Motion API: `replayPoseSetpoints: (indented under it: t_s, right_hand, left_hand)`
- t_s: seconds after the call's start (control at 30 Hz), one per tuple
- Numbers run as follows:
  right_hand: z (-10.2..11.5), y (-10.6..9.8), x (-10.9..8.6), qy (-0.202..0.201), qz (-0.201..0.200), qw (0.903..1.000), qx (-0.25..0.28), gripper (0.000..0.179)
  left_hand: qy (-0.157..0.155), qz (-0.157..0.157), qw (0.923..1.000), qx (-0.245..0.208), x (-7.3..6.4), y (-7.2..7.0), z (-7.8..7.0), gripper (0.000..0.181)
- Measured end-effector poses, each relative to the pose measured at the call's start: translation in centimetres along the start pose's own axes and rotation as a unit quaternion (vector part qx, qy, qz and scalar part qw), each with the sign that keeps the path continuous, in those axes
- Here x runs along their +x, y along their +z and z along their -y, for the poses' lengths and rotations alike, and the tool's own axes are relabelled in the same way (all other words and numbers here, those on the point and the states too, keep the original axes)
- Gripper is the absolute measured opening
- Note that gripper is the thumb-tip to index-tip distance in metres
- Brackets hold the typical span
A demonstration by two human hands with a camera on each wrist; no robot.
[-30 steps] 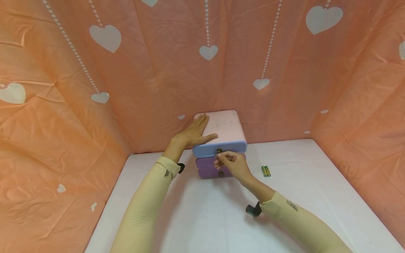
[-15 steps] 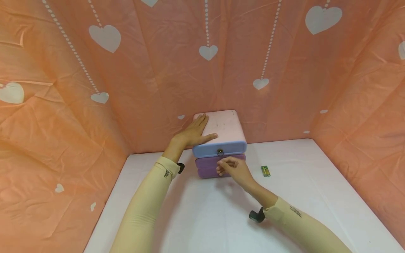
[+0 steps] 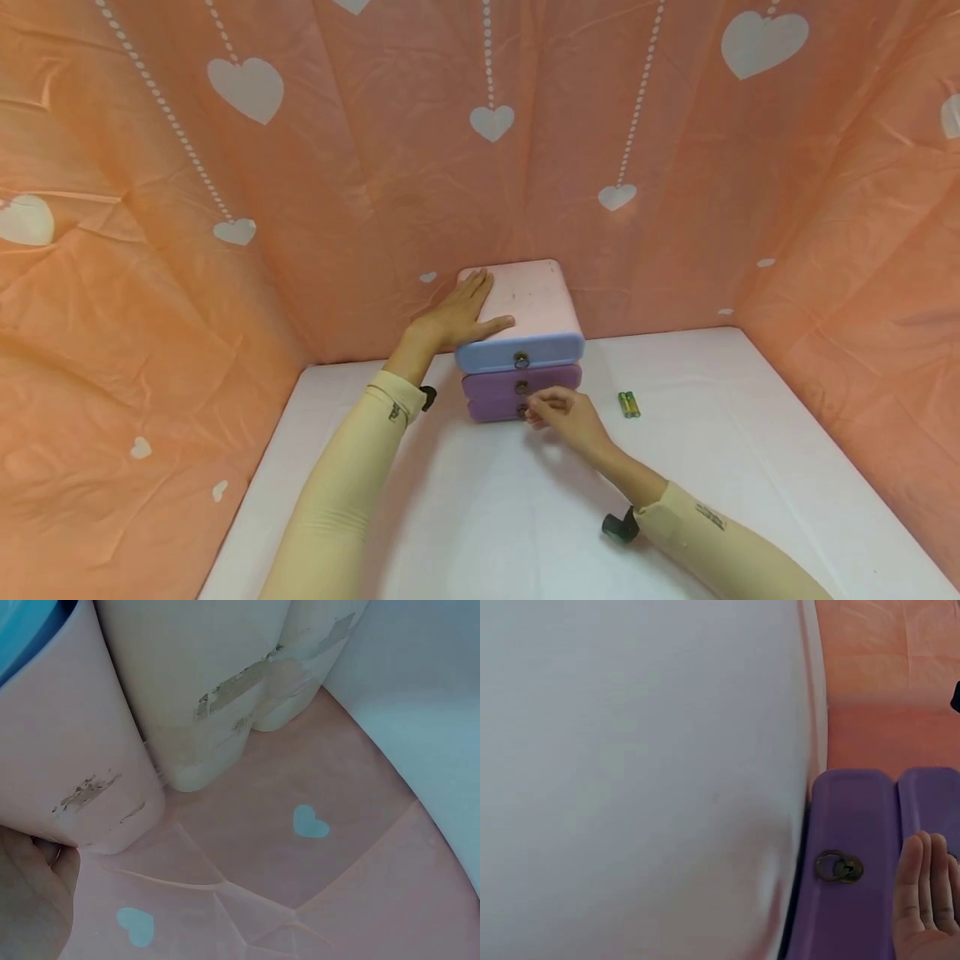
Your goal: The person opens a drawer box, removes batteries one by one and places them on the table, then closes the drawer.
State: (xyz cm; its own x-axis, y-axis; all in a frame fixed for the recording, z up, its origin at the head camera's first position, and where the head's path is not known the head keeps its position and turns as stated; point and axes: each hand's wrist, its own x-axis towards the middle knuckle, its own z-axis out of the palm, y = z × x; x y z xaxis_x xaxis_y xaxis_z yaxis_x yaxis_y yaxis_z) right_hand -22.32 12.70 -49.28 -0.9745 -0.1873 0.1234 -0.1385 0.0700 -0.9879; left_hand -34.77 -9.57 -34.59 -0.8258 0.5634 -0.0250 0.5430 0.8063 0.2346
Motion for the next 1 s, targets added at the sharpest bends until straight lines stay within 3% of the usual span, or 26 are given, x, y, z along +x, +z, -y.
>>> replayPoseSetpoints:
  t_s: [0.53,1.0]
  right_hand:
    - [-1.0,0.1,0.2,-0.047,0.013,0.9987,0.011,0.035]
    - [-0.7,0.8,0.6,-0.001,0.002,0.9999,0.011,0.034]
  left_hand:
    - [-0.001,0.002,0.9999,0.016,-0.2,-0.6,0.0,0.106]
    - [0.001,0.005,0.9998,0.021,-0.2,-0.5,-0.5,0.105]
